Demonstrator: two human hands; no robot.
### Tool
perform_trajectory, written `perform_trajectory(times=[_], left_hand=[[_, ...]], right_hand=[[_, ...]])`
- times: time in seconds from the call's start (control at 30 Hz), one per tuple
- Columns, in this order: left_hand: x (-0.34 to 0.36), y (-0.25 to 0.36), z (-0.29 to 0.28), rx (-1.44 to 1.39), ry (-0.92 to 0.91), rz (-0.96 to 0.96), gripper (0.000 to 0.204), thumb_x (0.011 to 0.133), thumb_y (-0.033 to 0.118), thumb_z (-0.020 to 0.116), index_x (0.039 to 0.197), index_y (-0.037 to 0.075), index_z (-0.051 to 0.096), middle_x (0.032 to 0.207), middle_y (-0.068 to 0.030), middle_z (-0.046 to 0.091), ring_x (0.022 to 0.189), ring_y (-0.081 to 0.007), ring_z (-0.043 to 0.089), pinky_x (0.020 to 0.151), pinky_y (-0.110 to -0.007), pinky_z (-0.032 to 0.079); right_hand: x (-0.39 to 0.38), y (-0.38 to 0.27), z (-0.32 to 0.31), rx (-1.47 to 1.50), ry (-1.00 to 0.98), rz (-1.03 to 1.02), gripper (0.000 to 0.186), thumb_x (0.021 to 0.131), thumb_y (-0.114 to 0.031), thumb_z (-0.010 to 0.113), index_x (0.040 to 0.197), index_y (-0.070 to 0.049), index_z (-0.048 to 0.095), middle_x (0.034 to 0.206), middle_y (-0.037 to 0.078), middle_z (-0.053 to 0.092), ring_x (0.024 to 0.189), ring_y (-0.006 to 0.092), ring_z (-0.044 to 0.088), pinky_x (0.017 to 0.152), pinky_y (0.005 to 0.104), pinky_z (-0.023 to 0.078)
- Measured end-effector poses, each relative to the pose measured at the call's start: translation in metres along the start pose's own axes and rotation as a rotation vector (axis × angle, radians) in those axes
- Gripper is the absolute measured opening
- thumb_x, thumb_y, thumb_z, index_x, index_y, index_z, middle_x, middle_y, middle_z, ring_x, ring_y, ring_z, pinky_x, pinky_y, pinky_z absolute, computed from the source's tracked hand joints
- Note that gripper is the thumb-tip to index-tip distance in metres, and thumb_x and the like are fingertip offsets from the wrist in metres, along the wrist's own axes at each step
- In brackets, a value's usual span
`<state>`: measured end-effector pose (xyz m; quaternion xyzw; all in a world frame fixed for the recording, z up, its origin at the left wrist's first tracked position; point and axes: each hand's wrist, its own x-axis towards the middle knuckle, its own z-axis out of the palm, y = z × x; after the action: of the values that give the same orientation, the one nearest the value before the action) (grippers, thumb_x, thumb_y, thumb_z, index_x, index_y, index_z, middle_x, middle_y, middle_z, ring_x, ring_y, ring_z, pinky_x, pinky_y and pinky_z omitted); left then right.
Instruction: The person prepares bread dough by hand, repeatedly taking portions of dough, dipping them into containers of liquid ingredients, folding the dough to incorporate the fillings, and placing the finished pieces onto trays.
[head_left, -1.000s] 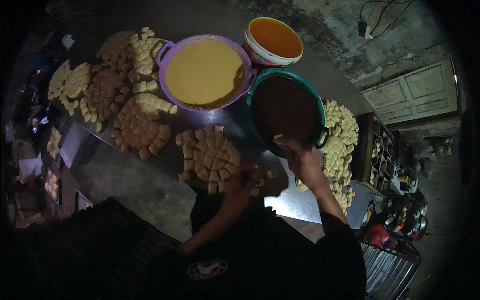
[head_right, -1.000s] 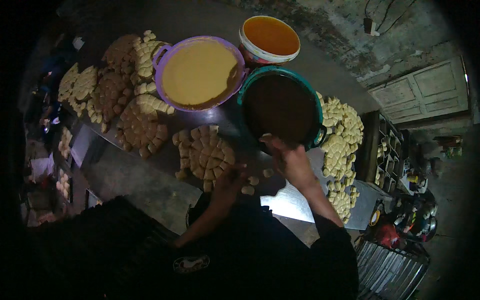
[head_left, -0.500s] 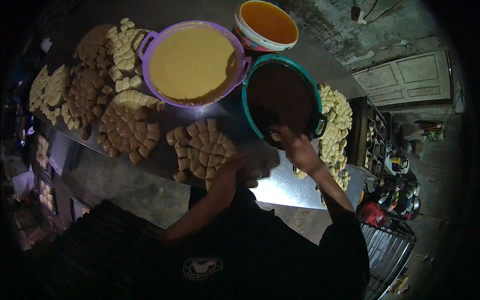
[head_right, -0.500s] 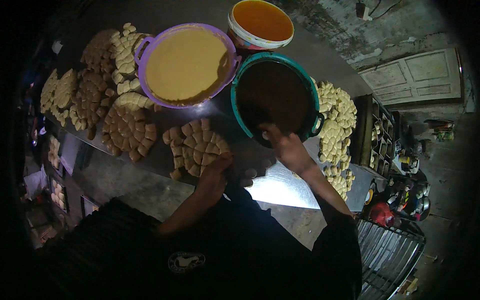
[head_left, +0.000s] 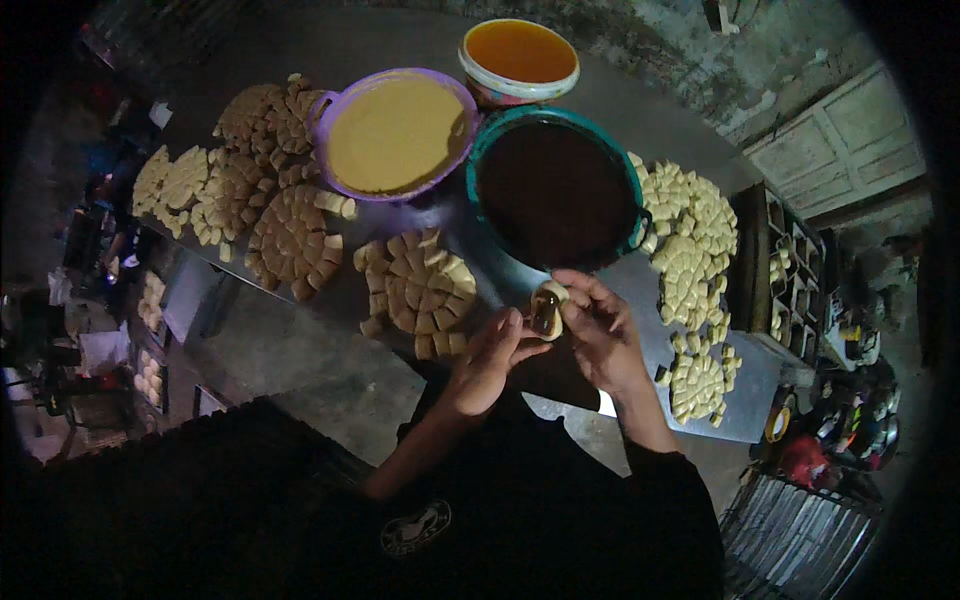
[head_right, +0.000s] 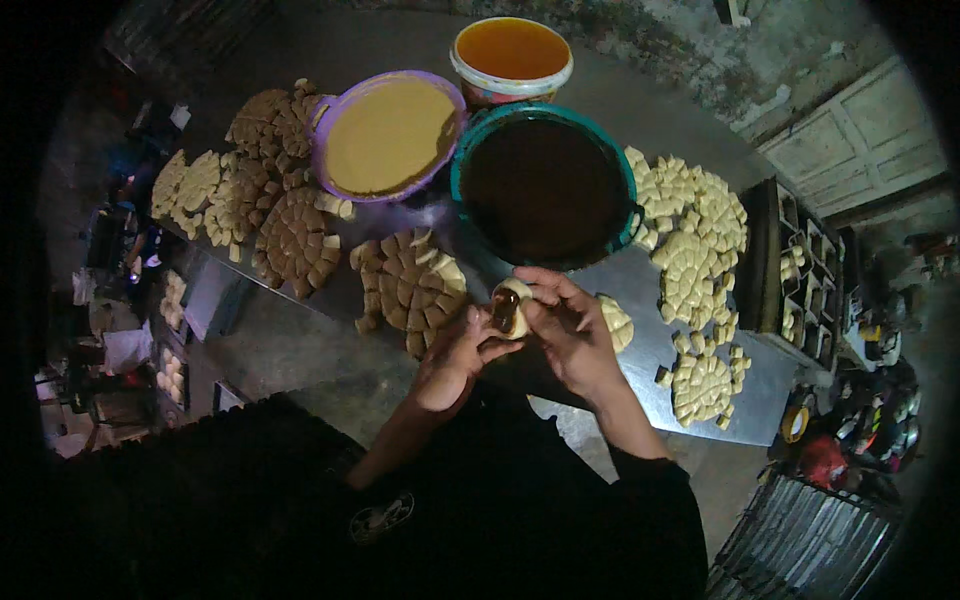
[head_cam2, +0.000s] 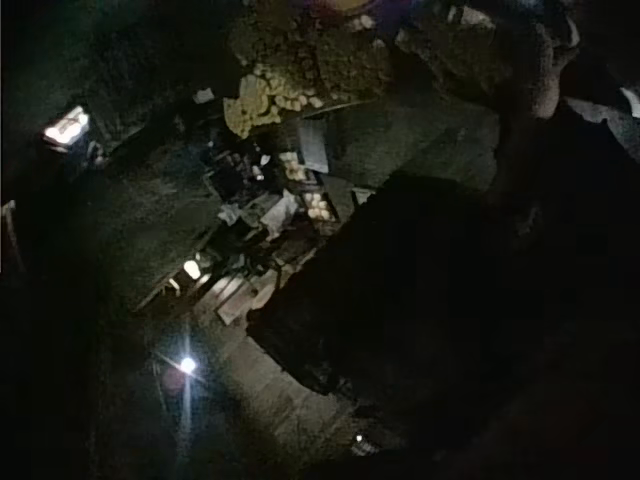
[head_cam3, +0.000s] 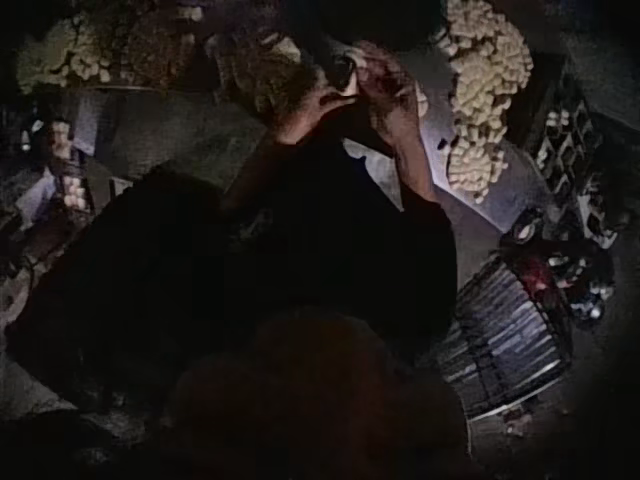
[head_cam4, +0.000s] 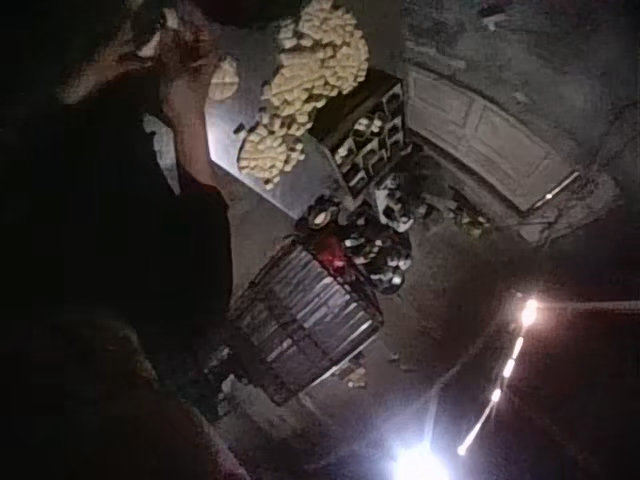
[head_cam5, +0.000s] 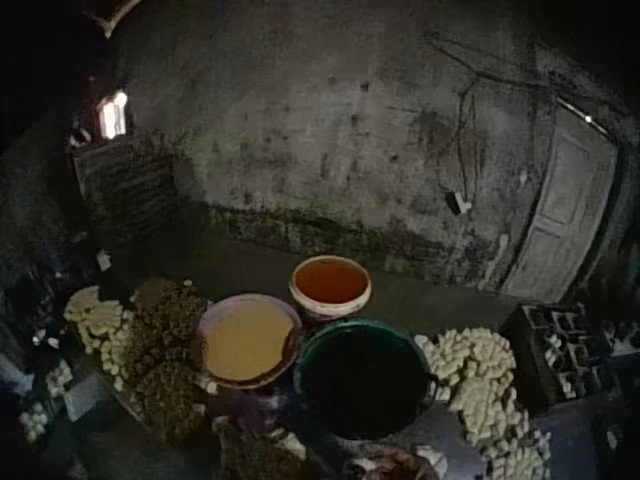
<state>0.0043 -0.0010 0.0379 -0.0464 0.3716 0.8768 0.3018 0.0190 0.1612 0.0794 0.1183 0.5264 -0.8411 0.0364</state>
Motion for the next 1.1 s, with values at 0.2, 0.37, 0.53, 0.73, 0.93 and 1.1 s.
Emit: perform_trajectory(times=[0.2,0.37,0.53,0.73,0.93,1.1], left_hand=[[-0.03,-0.033,0.041,-0.192,0.008,-0.083,0.027,0.099,0.027,0.052,0.112,0.005,0.059,0.115,-0.0071,0.06,0.113,-0.0185,0.055,0.1,-0.036,0.044],[-0.049,-0.061,0.079,-0.163,0.076,-0.051,0.032,0.098,0.019,0.052,0.125,0.003,0.051,0.127,-0.0076,0.054,0.119,-0.0189,0.051,0.102,-0.035,0.043],[-0.063,-0.091,0.098,0.318,-0.081,0.162,0.045,0.09,-0.004,0.059,0.134,-0.003,0.047,0.133,-0.0083,0.049,0.119,-0.0164,0.05,0.101,-0.034,0.044],[-0.073,-0.107,0.112,0.682,-0.081,0.315,0.026,0.088,-0.003,0.063,0.113,-0.006,0.063,0.132,-0.0107,0.049,0.114,-0.0162,0.055,0.089,-0.028,0.051],[-0.079,-0.132,0.1,0.358,0.056,0.293,0.016,0.091,0.001,0.061,0.105,-0.004,0.067,0.107,-0.009,0.065,0.096,-0.0096,0.06,0.082,-0.024,0.049],[-0.094,-0.12,0.103,0.795,0.12,0.361,0.013,0.091,0.003,0.061,0.096,-0.005,0.07,0.084,-0.0062,0.071,0.075,-0.006,0.061,0.067,-0.023,0.049]], right_hand=[[-0.058,0.019,-0.042,0.06,-0.018,-0.149,0.023,0.092,-0.006,0.06,0.114,0.001,0.055,0.098,0.01,0.068,0.087,0.0154,0.065,0.081,0.0277,0.051],[-0.1,0.023,-0.089,-0.106,-0.026,-0.347,0.032,0.087,-0.004,0.066,0.118,0.001,0.059,0.109,0.011,0.064,0.096,0.0161,0.063,0.084,0.0312,0.053],[-0.14,-0.002,-0.096,-0.935,0.074,-0.625,0.047,0.074,0.004,0.073,0.119,-0.004,0.062,0.129,0.016,0.053,0.111,0.0285,0.059,0.091,0.0348,0.051],[-0.164,0.025,-0.119,-0.263,0.188,-0.484,0.026,0.076,0.004,0.073,0.1,-0.001,0.067,0.101,0.014,0.068,0.092,0.0253,0.067,0.081,0.0301,0.053],[-0.185,0.001,-0.103,-0.979,0.03,-0.84,0.029,0.073,0.003,0.073,0.101,0.001,0.068,0.111,0.011,0.065,0.101,0.0249,0.063,0.083,0.0318,0.053],[-0.186,0.011,-0.117,-1.028,-0.211,-0.837,0.028,0.076,0.006,0.066,0.103,-0.001,0.067,0.113,0.011,0.063,0.1,0.0263,0.061,0.082,0.034,0.052]])
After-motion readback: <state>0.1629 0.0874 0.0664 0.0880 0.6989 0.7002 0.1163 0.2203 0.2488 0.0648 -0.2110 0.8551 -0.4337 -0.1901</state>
